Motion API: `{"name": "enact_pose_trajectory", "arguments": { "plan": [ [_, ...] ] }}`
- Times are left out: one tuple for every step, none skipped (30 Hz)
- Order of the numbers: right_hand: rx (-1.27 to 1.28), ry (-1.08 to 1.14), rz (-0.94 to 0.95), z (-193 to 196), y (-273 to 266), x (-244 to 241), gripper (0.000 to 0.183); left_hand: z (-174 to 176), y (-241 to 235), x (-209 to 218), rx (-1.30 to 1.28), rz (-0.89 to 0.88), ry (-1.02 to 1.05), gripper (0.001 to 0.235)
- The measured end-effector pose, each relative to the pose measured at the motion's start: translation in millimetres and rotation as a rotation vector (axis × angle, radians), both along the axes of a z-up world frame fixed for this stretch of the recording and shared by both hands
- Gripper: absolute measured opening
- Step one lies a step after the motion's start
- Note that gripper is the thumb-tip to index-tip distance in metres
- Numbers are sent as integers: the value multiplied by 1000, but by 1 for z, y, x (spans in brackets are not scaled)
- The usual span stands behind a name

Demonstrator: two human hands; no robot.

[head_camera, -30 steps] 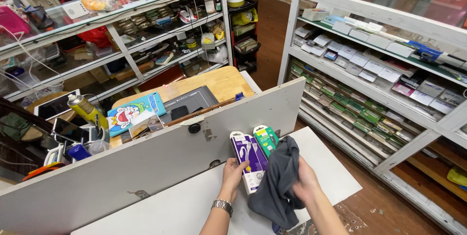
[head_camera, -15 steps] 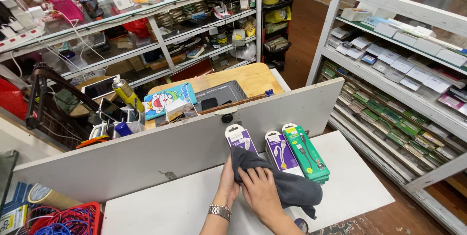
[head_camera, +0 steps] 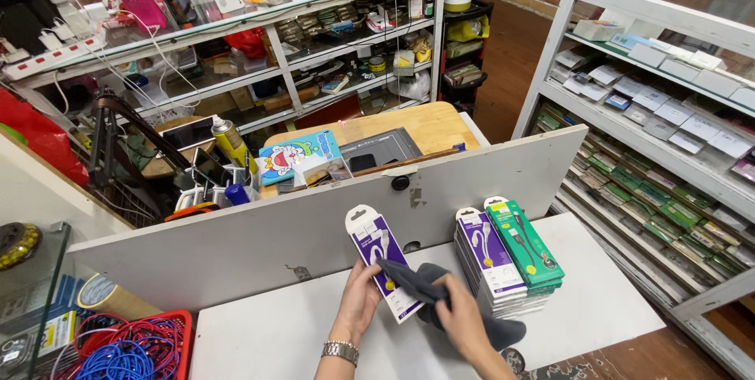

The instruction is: The person wipes the surfaces of several small product boxes with a dark cloth on a counter, then places them back on a glass shelf. The person handles black and purple boxes, wiping each one individually before restacking them.

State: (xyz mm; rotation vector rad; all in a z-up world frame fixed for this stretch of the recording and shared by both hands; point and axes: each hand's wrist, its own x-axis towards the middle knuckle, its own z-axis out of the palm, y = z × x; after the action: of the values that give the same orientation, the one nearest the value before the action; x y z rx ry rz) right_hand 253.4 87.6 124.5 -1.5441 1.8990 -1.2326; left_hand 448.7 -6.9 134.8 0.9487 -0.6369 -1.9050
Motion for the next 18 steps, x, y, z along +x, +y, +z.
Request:
{"name": "enact_pose_trajectory", "arguments": {
  "plan": [
    [114,-184,-124,3,-7,1,28,2,5,1,-69,-20,-93,32],
    [26,-307,-123,7,-13,4,27,4,10,2,-139,-39,-186,38],
    [-67,-426,-122,14,-24,5,26,7,12,2,-215,-74,-260,37],
    [-160,-545,-120,23,-35,7,25,9,14,1,-291,-109,-333,37],
    [-164,-574,-86,31,-42,11,23,9,18,1,-361,-146,-407,38],
    [-167,-603,-52,39,-50,18,23,9,22,0,-452,-117,-504,39],
    [-174,-629,-16,46,-57,26,24,10,23,-2,-547,-84,-597,41],
    [-194,-539,-10,51,-60,37,26,10,23,-3,-642,-50,-690,42],
    [-210,-448,-3,55,-63,47,28,10,24,-3,-610,-46,-721,41],
    [-225,-357,4,57,-64,53,30,9,25,-3,-578,-42,-751,41],
    [-156,-506,10,59,-65,53,29,9,26,-4,-544,-30,-778,41],
    [-85,-655,17,60,-68,53,28,8,27,-5,-555,-26,-726,41],
    [-10,-805,32,61,-74,54,27,9,26,-3,-565,-15,-679,41],
    [-18,-886,19,61,-80,52,27,10,26,-2,-576,-3,-632,41],
    [-25,-972,6,60,-84,49,27,11,25,2,-543,-23,-545,42],
    [-32,-1058,-7,57,-89,48,27,12,23,5,-511,-43,-458,42],
    [2,-1123,-18,51,-90,49,27,12,24,6,-475,-67,-370,42],
    [36,-1187,-29,44,-89,50,27,12,24,7,-388,-58,-318,40]
  ]
}}
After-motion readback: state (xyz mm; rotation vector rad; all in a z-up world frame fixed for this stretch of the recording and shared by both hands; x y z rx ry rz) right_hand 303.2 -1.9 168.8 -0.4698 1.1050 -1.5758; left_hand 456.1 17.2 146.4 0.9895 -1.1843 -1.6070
